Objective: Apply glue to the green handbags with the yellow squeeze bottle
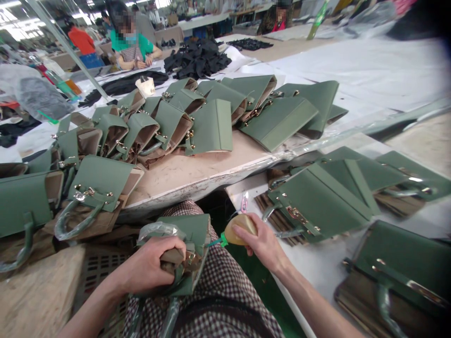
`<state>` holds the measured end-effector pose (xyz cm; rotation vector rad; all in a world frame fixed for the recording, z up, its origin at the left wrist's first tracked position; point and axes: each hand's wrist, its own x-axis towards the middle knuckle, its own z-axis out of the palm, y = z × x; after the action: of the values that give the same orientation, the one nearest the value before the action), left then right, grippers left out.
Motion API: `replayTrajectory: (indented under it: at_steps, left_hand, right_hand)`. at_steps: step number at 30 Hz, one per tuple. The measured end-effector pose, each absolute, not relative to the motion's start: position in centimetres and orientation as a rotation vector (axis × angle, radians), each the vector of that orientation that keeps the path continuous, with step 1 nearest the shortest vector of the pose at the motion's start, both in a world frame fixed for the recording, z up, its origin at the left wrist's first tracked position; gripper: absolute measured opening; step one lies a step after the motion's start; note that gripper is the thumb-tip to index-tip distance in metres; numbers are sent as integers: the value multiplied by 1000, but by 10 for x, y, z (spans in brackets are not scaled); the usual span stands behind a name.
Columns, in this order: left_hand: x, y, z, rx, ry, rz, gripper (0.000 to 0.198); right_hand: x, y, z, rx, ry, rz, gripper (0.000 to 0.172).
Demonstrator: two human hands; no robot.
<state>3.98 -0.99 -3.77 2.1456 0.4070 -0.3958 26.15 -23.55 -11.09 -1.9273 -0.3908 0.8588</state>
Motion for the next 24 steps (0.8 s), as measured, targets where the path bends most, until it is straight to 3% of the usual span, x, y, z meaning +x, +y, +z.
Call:
replayTrajectory:
  at_steps: [8, 24]
  left_hand:
    - [42, -11, -39, 2160, 397, -396, 36]
    - [49, -13, -42, 2171, 376, -367, 37]
  right_hand:
    - [248, -254, -98, -1627, -399, 1025, 43]
    - [282, -230, -118, -1617, -318, 1116, 45]
